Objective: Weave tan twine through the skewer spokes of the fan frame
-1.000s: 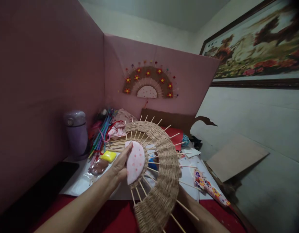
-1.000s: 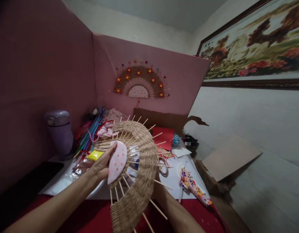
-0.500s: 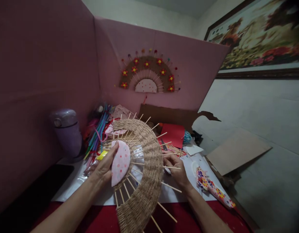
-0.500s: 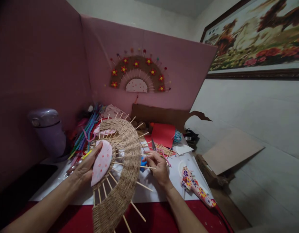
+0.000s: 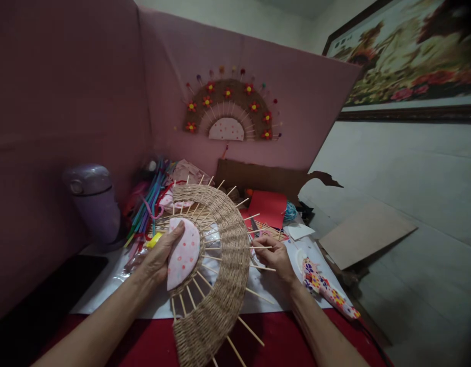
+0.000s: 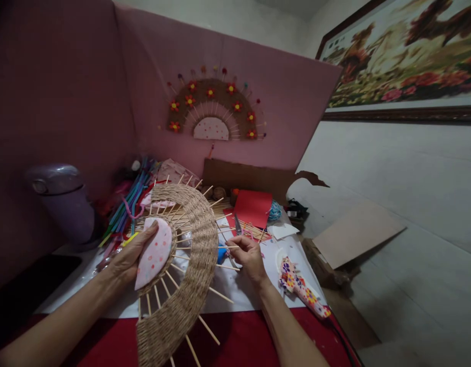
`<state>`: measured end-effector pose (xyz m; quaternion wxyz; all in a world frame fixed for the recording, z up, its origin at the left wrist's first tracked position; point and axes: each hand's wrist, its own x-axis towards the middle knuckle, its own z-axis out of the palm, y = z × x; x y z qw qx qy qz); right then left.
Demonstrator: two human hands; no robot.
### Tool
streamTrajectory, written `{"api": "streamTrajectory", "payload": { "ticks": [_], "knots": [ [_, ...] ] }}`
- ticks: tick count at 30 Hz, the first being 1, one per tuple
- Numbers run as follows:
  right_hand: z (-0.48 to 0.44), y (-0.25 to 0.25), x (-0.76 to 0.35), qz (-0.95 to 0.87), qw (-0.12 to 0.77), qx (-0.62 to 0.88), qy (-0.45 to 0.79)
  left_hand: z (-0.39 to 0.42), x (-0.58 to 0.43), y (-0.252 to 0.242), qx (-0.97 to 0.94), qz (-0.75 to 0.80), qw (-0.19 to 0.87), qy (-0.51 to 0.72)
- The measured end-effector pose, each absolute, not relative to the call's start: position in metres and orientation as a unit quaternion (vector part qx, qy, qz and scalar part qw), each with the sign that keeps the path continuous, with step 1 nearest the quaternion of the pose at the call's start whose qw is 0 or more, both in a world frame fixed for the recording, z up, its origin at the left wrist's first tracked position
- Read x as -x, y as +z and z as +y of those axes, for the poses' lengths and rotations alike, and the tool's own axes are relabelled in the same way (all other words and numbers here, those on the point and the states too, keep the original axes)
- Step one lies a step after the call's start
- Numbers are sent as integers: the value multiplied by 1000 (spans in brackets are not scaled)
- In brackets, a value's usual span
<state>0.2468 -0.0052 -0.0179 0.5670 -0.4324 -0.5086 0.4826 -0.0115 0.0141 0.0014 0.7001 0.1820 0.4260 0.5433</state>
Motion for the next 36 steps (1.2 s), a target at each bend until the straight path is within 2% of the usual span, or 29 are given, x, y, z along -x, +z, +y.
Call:
{"api": "streamTrajectory", "payload": {
  "ticks": [7, 19, 25, 30, 33, 36],
  "knots": [
    [-10, -13, -253, -518, 579, 441, 450, 16, 17, 5, -189, 424, 685, 561],
    [-16, -10, -256, -512, 640, 362, 444, 20, 20, 4, -211, 424, 665, 577],
    [-21, -7, -252, -524, 675, 375, 360, 17, 18, 8, -229, 432, 659, 572],
    [-24, -9, -251, -562, 664, 383, 310, 16, 18, 9, -236, 432, 652, 576],
    [-24, -10, -253, -572, 640, 387, 338, 18, 20, 7, -233, 430, 656, 575],
    [-21, -9, -252, -544, 618, 382, 420, 18, 20, 6, -216, 420, 665, 579]
  ]
}}
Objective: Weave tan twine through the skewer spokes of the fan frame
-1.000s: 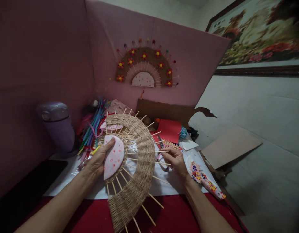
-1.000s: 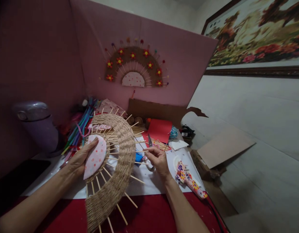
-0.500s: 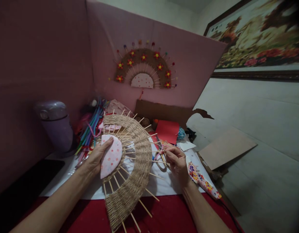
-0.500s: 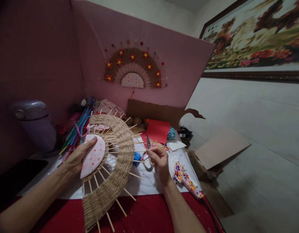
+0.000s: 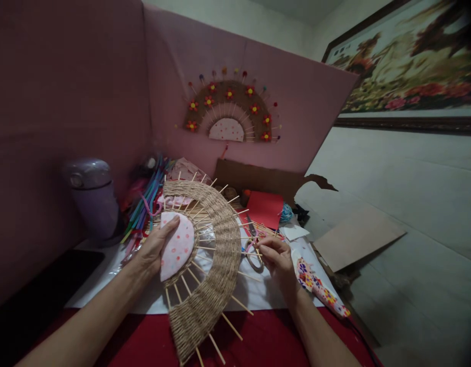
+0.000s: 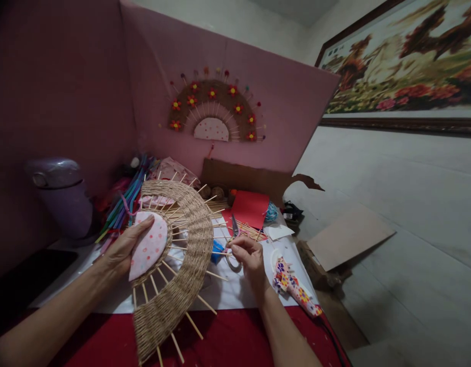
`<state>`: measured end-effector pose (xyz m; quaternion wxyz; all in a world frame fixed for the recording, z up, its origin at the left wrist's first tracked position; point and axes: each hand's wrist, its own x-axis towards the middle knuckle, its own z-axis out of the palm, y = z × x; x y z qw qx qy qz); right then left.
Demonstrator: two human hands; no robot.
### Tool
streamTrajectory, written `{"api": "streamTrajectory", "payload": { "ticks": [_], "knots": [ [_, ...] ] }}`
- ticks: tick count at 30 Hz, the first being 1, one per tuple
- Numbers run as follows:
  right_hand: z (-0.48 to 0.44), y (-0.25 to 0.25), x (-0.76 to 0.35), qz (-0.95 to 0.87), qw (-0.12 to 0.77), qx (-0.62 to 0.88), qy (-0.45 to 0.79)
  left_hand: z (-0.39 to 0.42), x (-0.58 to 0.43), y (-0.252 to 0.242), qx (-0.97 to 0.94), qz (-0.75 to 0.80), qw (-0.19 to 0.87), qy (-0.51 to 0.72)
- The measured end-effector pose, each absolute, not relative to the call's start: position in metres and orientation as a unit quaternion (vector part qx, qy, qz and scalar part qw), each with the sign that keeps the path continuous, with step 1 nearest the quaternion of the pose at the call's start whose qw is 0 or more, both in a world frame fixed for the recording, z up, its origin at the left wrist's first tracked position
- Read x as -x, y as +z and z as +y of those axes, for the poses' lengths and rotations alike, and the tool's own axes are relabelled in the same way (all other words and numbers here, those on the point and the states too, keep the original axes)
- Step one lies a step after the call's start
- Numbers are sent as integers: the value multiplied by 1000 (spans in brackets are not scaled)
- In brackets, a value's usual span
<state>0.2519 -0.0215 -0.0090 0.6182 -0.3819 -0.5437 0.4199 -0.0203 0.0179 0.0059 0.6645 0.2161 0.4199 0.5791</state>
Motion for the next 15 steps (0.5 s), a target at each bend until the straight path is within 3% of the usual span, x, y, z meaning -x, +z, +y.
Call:
{"api": "streamTrajectory", "payload": {
  "ticks": [5, 15],
  "knots": [
    [-19, -8, -243, -486, 606, 362, 516, 16, 18, 7, -198, 408, 661, 598],
    [-17, -19, -242, -502, 595, 380, 499, 13, 14, 9, -183, 398, 673, 596]
  ]
}}
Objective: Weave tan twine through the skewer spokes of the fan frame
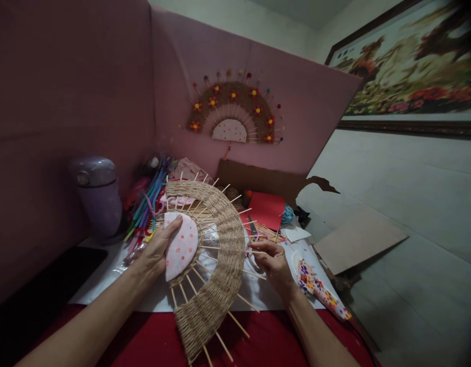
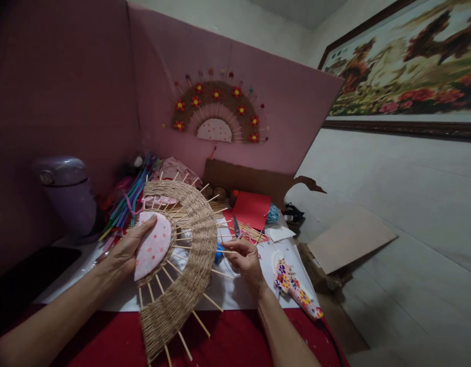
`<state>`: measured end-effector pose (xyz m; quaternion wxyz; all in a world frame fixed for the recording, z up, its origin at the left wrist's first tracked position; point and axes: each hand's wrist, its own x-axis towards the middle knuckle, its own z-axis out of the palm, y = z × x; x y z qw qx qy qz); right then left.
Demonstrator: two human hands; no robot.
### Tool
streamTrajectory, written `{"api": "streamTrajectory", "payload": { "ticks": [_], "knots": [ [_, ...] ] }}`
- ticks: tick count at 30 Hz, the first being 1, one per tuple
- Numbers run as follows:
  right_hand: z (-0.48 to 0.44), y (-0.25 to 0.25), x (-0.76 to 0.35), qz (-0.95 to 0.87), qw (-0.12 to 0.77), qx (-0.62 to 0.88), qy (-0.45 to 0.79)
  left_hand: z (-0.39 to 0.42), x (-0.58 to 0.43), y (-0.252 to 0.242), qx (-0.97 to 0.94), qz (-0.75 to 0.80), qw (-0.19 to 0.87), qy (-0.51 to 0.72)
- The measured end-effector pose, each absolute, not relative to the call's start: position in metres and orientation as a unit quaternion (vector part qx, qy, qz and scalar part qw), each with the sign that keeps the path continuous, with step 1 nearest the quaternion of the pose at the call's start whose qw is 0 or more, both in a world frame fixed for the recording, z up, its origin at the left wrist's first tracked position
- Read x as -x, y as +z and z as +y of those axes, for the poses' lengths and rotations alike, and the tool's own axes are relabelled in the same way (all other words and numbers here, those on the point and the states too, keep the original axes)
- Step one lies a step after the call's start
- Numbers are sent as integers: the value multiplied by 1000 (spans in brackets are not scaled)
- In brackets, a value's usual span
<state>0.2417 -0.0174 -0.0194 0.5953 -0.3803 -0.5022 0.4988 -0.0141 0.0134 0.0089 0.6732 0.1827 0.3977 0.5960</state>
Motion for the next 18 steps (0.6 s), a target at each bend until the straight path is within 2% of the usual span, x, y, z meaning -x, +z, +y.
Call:
{"api": "streamTrajectory", "payload": {
  "ticks": [7, 18],
  "knots": [
    [-18, -17, -245, -535, 579, 412, 457, 14, 14, 8, -151, 394, 675, 605],
    [-17, -14, -259, -575, 572, 407, 421, 19, 19, 7, -199, 428, 620, 627]
  ]
}}
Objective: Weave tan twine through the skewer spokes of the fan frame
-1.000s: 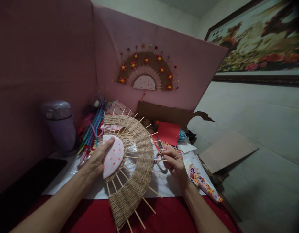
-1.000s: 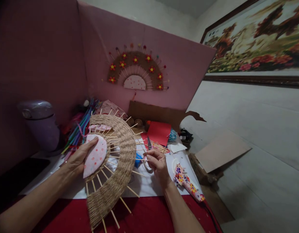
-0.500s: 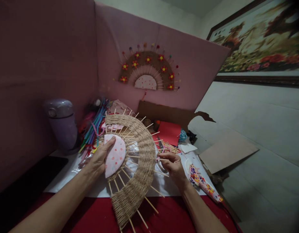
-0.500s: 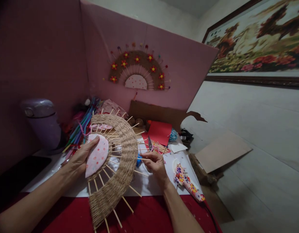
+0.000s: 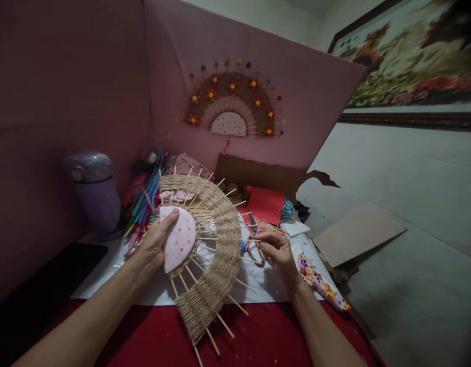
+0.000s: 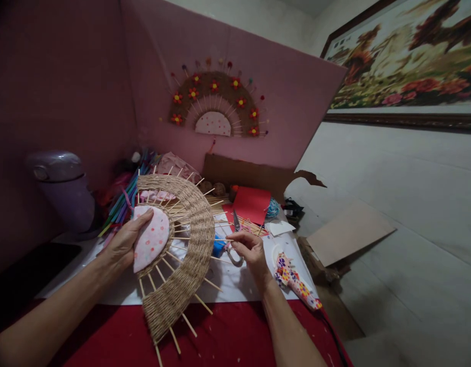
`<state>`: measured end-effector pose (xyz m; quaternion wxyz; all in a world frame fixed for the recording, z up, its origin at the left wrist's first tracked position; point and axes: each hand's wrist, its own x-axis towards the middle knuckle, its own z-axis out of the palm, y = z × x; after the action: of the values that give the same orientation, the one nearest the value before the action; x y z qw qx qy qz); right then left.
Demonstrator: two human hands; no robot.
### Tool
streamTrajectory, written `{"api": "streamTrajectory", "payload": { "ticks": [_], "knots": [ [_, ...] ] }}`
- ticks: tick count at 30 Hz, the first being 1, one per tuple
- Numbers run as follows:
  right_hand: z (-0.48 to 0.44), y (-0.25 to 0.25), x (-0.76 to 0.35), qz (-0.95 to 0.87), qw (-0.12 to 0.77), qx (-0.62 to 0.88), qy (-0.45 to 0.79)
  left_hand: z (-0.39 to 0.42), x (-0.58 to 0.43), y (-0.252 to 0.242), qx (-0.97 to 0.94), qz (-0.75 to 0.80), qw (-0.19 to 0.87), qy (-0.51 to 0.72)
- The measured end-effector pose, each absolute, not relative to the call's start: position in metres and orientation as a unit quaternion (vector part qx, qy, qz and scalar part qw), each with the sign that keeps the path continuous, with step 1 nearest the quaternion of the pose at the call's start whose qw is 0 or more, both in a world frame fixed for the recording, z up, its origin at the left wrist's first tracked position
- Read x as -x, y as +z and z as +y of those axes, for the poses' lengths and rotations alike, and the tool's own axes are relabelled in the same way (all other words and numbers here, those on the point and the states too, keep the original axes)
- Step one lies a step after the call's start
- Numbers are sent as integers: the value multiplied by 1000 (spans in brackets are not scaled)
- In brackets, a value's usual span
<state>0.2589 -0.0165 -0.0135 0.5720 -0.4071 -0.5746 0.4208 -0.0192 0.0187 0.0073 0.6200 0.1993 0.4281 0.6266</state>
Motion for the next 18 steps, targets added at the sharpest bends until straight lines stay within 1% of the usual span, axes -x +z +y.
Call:
{"api": "streamTrajectory", "payload": {
  "ticks": [3, 6, 8, 12, 18],
  "knots": [
    [-18, -9, -262, -580, 582, 411, 394, 19, 20, 9, -208, 439, 602, 633],
    [-20, -6, -263, -596, 601, 409, 341, 18, 19, 12, -213, 445, 591, 638],
    [-22, -5, -262, -616, 589, 413, 321, 17, 18, 13, -209, 445, 591, 640],
    [-24, -7, -256, -647, 546, 422, 325, 17, 17, 13, -192, 440, 588, 651],
    [-22, -11, -251, -627, 553, 424, 349, 20, 18, 8, -180, 426, 606, 647]
  ]
}}
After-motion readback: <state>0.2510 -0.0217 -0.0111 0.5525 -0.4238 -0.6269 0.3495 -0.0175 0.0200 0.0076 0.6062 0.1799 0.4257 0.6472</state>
